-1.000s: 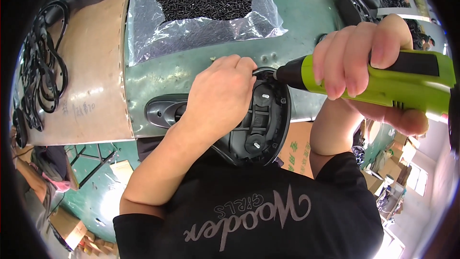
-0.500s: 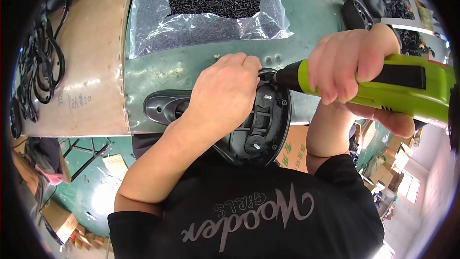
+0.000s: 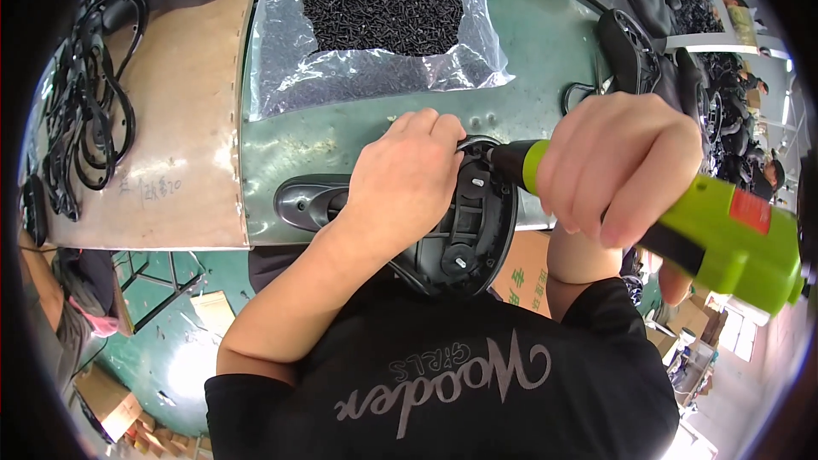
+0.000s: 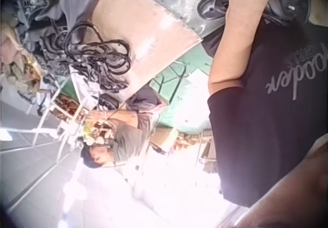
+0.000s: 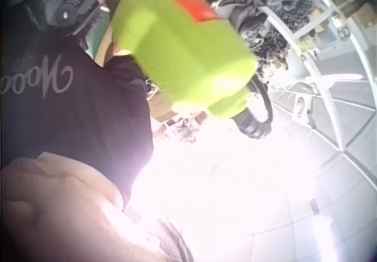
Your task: Assembling bicycle seats by attaching the metal frame and components using an electric screwdriver.
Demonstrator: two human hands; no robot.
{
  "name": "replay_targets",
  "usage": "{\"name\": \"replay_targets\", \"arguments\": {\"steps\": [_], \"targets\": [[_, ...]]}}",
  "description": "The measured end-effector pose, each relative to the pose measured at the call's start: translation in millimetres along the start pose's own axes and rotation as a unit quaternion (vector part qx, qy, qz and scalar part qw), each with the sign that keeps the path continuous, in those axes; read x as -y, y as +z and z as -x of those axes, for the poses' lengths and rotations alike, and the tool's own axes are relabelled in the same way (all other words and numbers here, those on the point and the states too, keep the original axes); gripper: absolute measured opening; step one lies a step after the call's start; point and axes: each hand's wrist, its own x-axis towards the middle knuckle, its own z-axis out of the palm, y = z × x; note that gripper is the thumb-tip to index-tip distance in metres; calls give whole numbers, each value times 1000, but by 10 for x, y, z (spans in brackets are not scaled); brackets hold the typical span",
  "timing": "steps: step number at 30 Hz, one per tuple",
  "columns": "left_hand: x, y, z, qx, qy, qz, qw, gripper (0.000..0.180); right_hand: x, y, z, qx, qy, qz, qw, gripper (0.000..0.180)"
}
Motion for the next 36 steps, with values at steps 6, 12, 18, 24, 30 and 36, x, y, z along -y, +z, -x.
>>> {"name": "replay_targets", "arguments": {"steps": [6, 12, 18, 24, 30, 36], "targets": [[25, -48, -15, 1, -19, 8, 1000, 22, 82, 208, -22, -17, 3, 27, 999, 24], [26, -106, 96, -15, -4, 40, 999, 22, 153, 207, -95, 134, -30, 47, 989, 15], [2, -44, 38, -11, 7, -14, 1000, 19, 130, -53, 103, -44, 32, -51, 997, 45], [34, -84, 56, 5, -17, -18, 1000, 17, 525, 57, 58, 22, -35, -11, 999, 27], [237, -396, -303, 39, -9, 31, 999, 18, 227, 197, 608, -225, -28, -1, 974, 64], [922, -453, -1028, -31, 83, -199, 976, 18, -71, 512, 532, -383, -4, 30, 923, 98]]}}
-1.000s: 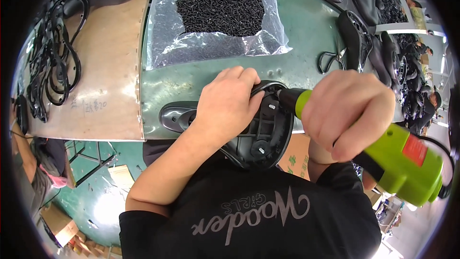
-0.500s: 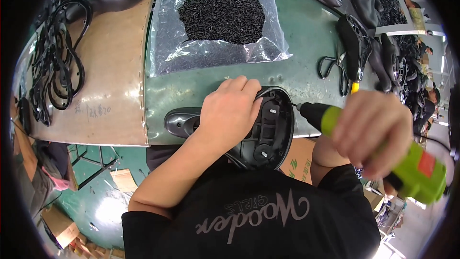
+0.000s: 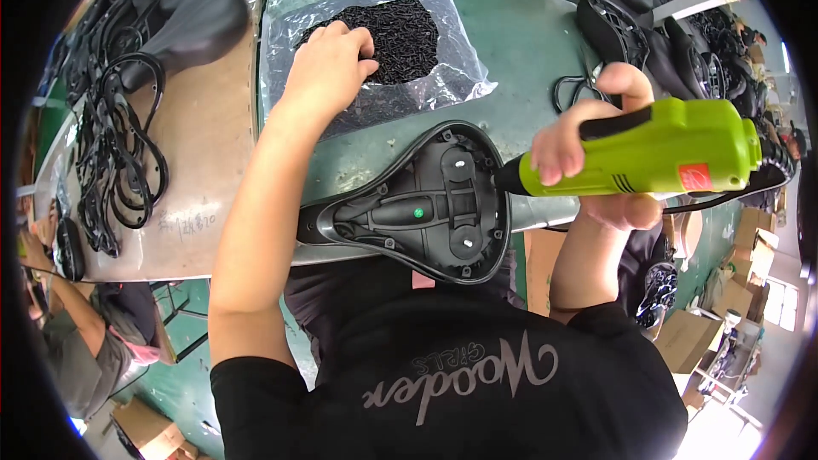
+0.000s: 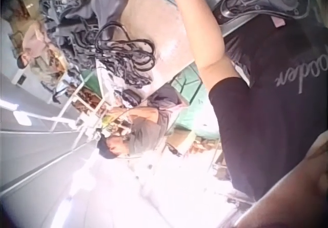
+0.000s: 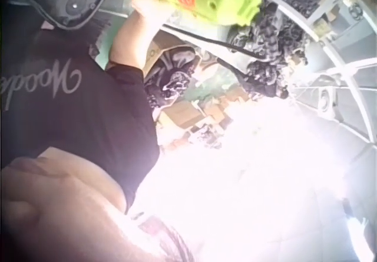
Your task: Assembling bicycle seats by attaching the metal frame and components using an electric screwdriver.
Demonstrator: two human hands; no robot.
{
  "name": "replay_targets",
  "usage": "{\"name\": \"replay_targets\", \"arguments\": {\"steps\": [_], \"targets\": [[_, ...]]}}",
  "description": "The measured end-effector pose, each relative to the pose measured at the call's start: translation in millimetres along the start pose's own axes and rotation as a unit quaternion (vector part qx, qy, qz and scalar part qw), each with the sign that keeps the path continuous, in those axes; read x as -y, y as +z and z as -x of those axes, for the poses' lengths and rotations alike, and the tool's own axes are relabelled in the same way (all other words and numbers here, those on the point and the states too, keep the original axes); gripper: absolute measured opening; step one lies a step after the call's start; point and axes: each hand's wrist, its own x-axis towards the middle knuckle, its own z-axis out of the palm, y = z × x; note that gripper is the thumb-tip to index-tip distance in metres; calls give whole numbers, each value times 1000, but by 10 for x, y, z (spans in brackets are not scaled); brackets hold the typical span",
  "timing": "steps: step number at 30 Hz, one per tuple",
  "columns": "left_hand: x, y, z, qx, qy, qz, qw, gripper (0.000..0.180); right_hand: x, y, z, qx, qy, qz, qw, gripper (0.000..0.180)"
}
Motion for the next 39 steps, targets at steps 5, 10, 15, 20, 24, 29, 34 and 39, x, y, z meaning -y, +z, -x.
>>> {"name": "replay_targets", "arguments": {"steps": [5, 10, 15, 20, 24, 29, 34, 39], "targets": [[47, 17, -196, 155, -71, 72, 983, 14, 86, 118, 65, -68, 42, 52, 995, 95], [53, 23, -154, 130, -102, 74, 983, 10, -18, 70, 33, -29, -42, 48, 998, 73], [-121, -194, -52, 49, -174, 395, 901, 9, -115, 91, 189, -36, -58, -32, 997, 65], [-748, -447, 436, 126, -212, 676, 695, 16, 290, -106, 247, -33, -137, -29, 990, 66], [-1118, -272, 809, 144, -237, 799, 534, 25, 592, -101, 160, -20, -168, -105, 980, 62], [-1357, -212, 889, 146, -255, 848, 441, 24, 601, 4, 52, -85, -174, -172, 966, 48], [-1396, -216, 903, 144, -276, 841, 444, 24, 456, -6, 72, -27, -186, -130, 973, 56], [-1392, -150, 912, 136, -268, 850, 432, 23, 399, 58, 97, -44, -182, -115, 976, 55]]}}
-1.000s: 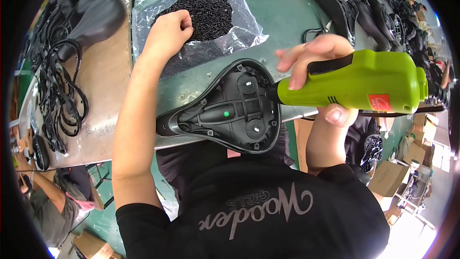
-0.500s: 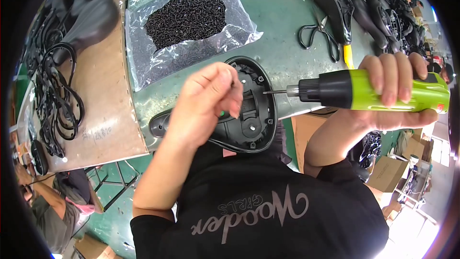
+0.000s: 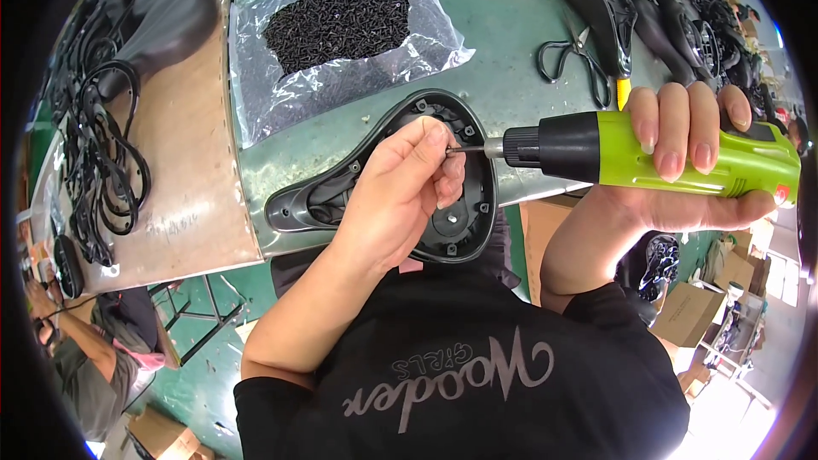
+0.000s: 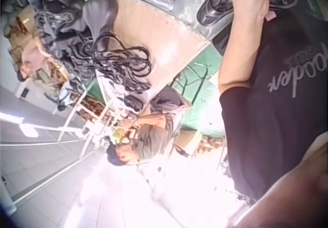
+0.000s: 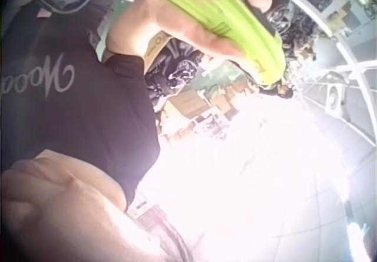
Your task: Assembling bicycle seats by attaching the metal frame and components using an electric screwdriver.
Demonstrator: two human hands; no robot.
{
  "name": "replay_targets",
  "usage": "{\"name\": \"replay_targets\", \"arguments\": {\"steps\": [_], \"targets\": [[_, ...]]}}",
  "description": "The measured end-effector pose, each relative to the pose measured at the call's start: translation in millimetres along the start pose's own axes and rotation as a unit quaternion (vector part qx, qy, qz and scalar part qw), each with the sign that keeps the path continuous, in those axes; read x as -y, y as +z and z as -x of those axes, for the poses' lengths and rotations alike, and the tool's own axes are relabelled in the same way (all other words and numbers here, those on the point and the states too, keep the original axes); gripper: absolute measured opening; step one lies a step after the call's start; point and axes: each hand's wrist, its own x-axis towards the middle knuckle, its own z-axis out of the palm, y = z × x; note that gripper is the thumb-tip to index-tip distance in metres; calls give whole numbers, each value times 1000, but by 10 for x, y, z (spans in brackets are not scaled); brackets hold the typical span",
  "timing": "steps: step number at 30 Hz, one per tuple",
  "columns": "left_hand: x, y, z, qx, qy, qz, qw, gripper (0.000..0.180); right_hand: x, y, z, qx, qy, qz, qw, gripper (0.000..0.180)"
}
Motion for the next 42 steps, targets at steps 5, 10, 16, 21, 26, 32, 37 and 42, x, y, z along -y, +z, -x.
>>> {"name": "replay_targets", "arguments": {"steps": [5, 10, 16, 21, 26, 32, 37, 42], "targets": [[79, 19, -24, -12, 49, 22, 998, 22, 23, 107, 63, 66, -10, 79, 995, 54], [153, 119, -54, -115, 154, -1, 981, 18, -15, 288, 156, 141, -41, 146, 978, 55], [-384, 5, -220, -112, 189, -543, 810, 22, 82, -56, -40, 11, -40, 121, 992, 62], [-951, -707, -829, -160, 280, -799, 507, 26, -61, -309, -160, 113, 77, 119, 983, 69], [-1063, -863, -953, -99, 135, -870, 464, 15, -224, -309, -158, 154, 100, 106, 977, 71], [-1057, -870, -893, -103, 177, -867, 454, 14, -314, -334, -158, 161, 124, 105, 974, 71], [-1032, -788, -916, -79, 197, -866, 453, 13, -291, -328, -238, 160, 149, 108, 970, 70], [-992, -286, -573, -120, 189, -755, 616, 9, -439, -421, -326, 112, 181, 93, 973, 69]]}}
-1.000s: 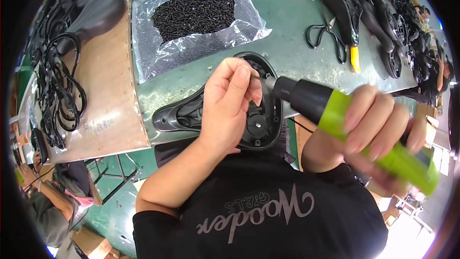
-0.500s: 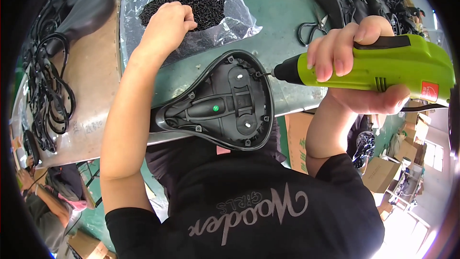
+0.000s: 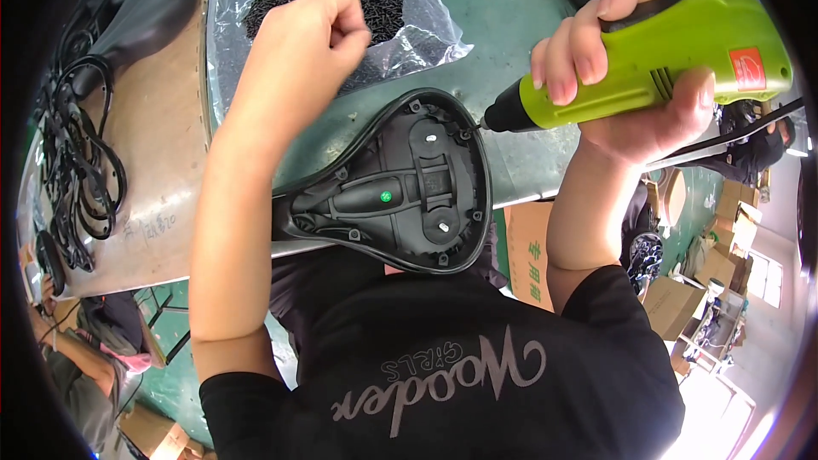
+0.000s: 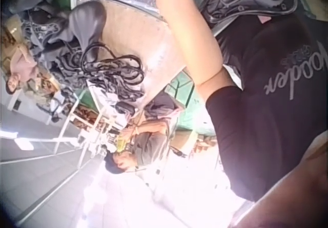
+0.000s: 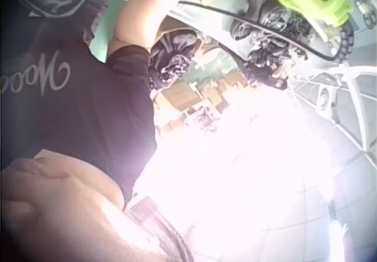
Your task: Assembling bicycle seats by attaching the metal frame and components using an electric screwdriver.
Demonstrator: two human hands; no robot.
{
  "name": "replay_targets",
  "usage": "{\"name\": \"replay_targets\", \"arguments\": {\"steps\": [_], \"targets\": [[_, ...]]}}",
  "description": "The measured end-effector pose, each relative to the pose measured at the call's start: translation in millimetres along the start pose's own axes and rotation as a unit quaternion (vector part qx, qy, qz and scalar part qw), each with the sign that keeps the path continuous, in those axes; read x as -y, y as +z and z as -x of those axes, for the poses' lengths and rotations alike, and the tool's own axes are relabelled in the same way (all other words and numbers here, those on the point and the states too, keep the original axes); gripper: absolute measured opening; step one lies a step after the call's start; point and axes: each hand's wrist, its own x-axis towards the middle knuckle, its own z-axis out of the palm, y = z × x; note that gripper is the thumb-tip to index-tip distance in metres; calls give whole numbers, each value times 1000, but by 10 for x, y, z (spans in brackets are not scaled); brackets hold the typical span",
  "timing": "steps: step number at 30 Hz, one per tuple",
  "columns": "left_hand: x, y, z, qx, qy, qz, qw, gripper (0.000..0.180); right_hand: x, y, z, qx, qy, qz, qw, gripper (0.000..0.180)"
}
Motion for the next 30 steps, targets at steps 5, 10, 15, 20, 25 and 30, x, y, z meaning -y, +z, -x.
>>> {"name": "replay_targets", "arguments": {"steps": [5, 10, 15, 20, 25, 30], "targets": [[-367, 163, 499, 73, 17, 276, 958, 15, 53, -53, -12, 26, 11, 6, 1000, 70], [-294, 444, 912, 65, 85, 168, 980, 12, -12, -56, 92, 31, -13, -14, 999, 67], [-309, 463, 904, 56, 76, 175, 980, 10, -33, -101, 167, 33, -24, -22, 999, 67], [-283, 492, 888, 81, 94, 124, 985, 10, -1, -61, 158, 59, -10, -4, 998, 66], [-291, 492, 888, 97, 87, 102, 986, 11, -103, 33, 107, 106, 9, -33, 994, 62], [-309, 502, 873, 109, 88, 84, 987, 11, -101, 171, 134, 103, -12, 46, 994, 66]]}}
